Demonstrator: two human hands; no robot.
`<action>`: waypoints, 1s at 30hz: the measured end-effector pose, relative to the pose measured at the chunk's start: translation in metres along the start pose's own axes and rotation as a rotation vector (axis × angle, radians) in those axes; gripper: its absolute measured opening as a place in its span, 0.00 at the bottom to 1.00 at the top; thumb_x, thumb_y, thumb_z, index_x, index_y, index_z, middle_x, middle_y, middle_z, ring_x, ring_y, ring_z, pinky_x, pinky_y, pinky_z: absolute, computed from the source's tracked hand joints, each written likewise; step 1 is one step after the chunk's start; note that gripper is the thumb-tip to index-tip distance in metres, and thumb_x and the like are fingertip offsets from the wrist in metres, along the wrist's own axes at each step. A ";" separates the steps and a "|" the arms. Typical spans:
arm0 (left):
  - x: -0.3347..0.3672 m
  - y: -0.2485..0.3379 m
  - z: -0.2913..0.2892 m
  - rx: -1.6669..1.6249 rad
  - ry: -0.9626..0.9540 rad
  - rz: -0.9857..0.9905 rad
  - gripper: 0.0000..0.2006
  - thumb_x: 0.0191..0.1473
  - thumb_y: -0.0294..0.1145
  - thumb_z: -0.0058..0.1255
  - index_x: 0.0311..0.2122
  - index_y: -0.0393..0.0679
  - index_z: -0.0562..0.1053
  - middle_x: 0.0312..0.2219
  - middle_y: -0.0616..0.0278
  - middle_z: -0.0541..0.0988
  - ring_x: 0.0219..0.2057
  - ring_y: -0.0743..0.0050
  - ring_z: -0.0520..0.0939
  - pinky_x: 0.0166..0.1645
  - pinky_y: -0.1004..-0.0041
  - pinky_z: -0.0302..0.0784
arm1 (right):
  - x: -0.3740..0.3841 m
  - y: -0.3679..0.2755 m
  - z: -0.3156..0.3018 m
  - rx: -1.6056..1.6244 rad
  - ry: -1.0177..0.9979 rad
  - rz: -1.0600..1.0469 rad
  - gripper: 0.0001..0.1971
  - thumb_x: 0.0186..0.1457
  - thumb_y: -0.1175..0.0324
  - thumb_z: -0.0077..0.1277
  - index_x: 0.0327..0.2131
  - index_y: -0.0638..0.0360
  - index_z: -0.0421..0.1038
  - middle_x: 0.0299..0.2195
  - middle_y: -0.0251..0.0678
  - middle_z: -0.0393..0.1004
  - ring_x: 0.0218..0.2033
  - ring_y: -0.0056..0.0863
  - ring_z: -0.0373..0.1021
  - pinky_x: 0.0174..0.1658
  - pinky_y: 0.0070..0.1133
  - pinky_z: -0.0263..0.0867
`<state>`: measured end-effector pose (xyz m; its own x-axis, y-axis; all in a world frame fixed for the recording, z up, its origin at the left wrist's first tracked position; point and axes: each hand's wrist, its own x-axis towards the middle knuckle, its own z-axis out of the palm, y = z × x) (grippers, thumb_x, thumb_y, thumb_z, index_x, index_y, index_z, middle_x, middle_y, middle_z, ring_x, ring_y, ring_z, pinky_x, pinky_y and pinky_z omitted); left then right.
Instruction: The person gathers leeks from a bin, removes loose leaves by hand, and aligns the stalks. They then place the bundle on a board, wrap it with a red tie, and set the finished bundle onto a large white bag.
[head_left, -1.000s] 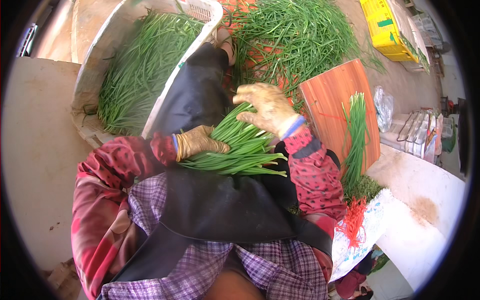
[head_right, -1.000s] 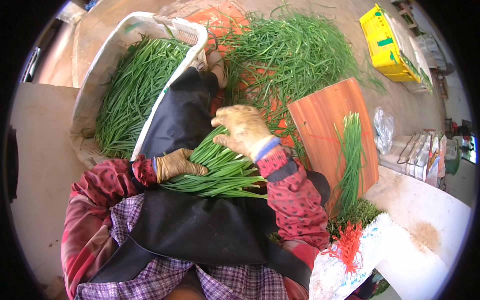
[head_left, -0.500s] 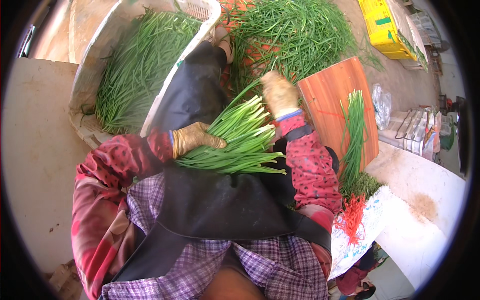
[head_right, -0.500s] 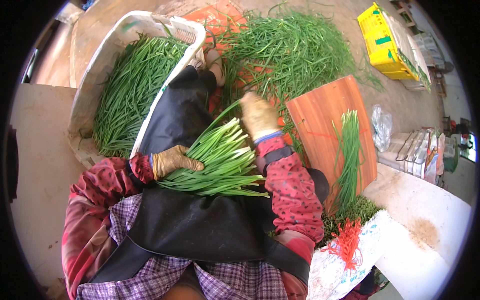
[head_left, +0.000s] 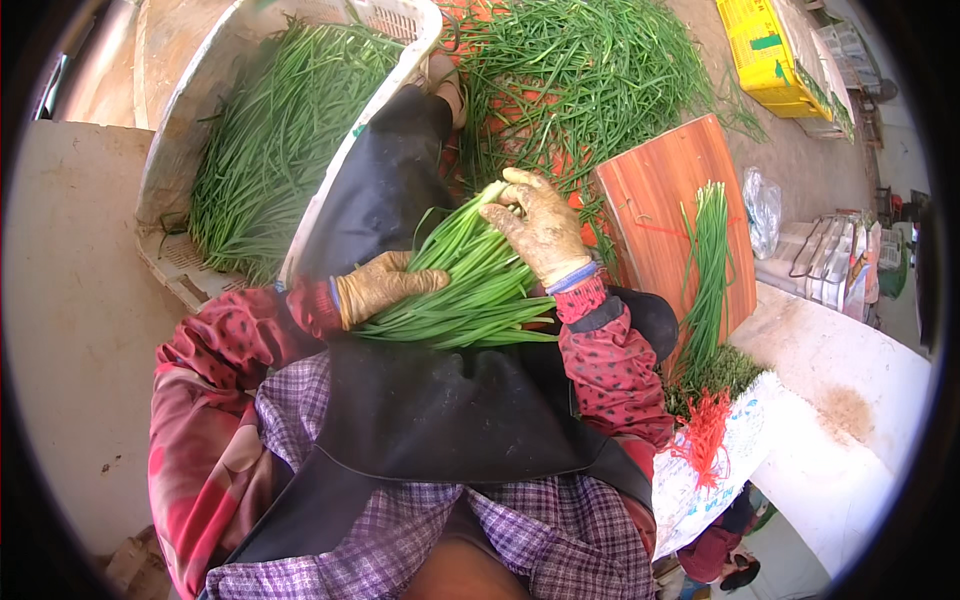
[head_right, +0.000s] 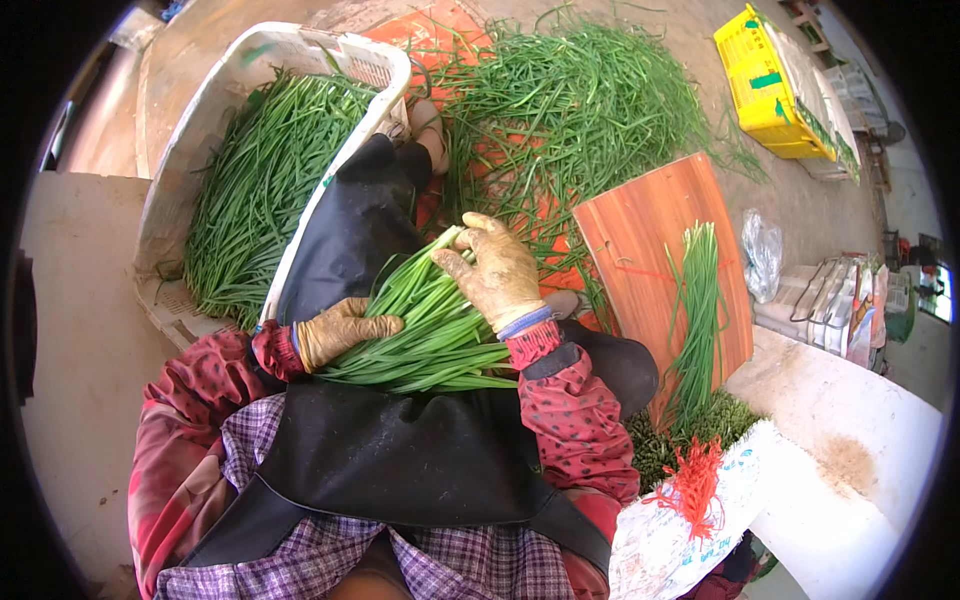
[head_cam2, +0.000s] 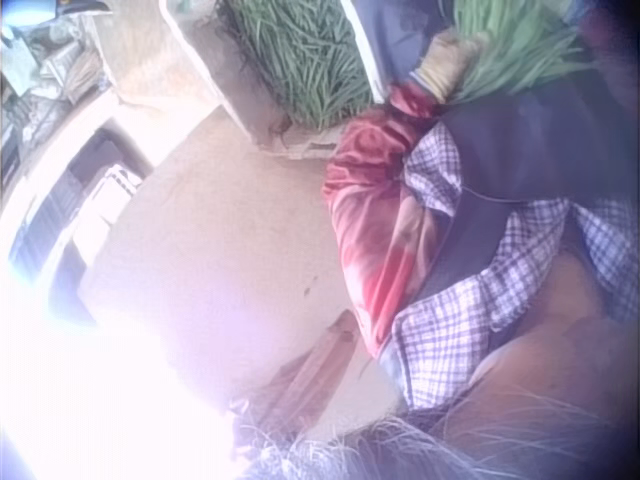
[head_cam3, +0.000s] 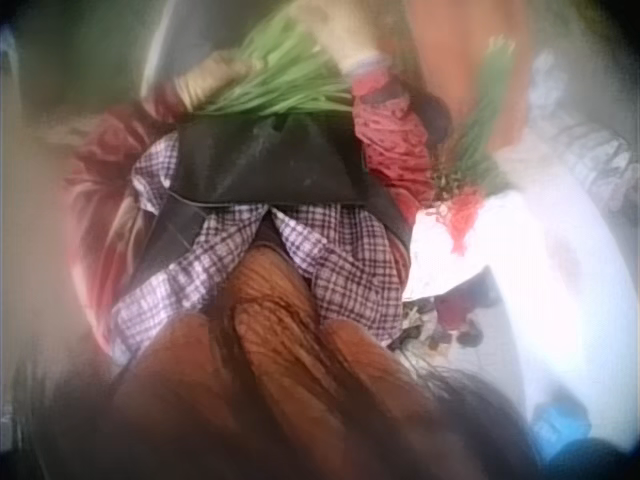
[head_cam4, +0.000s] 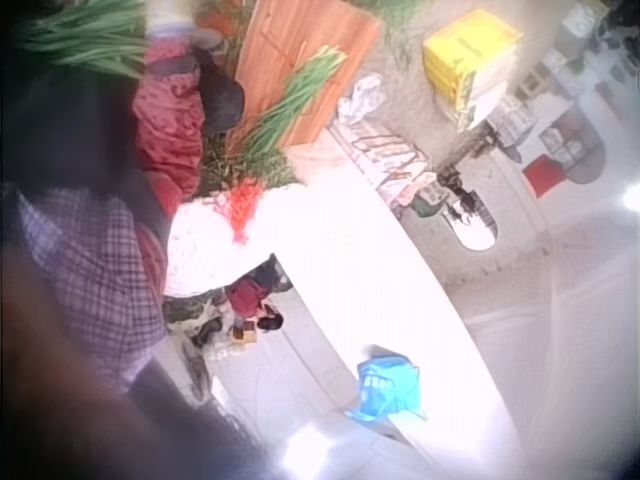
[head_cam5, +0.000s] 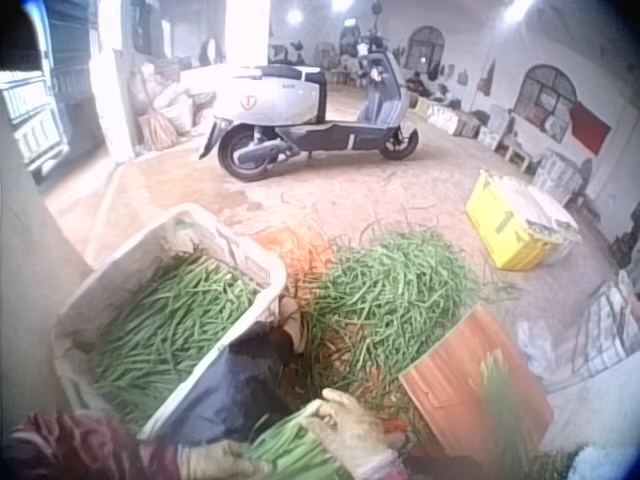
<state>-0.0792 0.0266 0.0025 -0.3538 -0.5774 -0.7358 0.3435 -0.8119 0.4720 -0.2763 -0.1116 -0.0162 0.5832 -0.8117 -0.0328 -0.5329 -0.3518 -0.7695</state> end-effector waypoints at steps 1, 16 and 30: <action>0.000 -0.003 -0.001 0.023 0.006 0.036 0.15 0.53 0.38 0.56 0.42 0.41 0.75 0.34 0.65 0.80 0.33 0.79 0.79 0.41 0.76 0.76 | 0.003 -0.002 -0.001 0.001 -0.003 -0.003 0.11 0.47 0.61 0.59 0.32 0.55 0.76 0.45 0.42 0.71 0.47 0.40 0.67 0.50 0.28 0.63; 0.006 0.003 -0.012 -0.095 -0.038 -0.077 0.16 0.52 0.38 0.57 0.42 0.38 0.75 0.32 0.60 0.80 0.31 0.73 0.81 0.39 0.74 0.78 | 0.010 0.079 -0.050 0.096 0.261 -0.038 0.15 0.43 0.81 0.50 0.38 0.55 0.71 0.42 0.36 0.72 0.43 0.35 0.69 0.49 0.23 0.65; 0.013 -0.007 -0.015 -0.029 -0.016 -0.024 0.12 0.51 0.34 0.58 0.39 0.39 0.77 0.30 0.63 0.81 0.28 0.79 0.79 0.35 0.76 0.77 | -0.018 0.056 -0.020 0.661 0.339 -0.015 0.11 0.59 0.62 0.47 0.38 0.59 0.71 0.33 0.36 0.75 0.33 0.22 0.71 0.41 0.20 0.67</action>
<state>-0.0727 0.0258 -0.0177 -0.3761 -0.5592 -0.7389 0.3599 -0.8229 0.4396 -0.3287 -0.1256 -0.0458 0.3092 -0.9460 0.0972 0.0164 -0.0969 -0.9952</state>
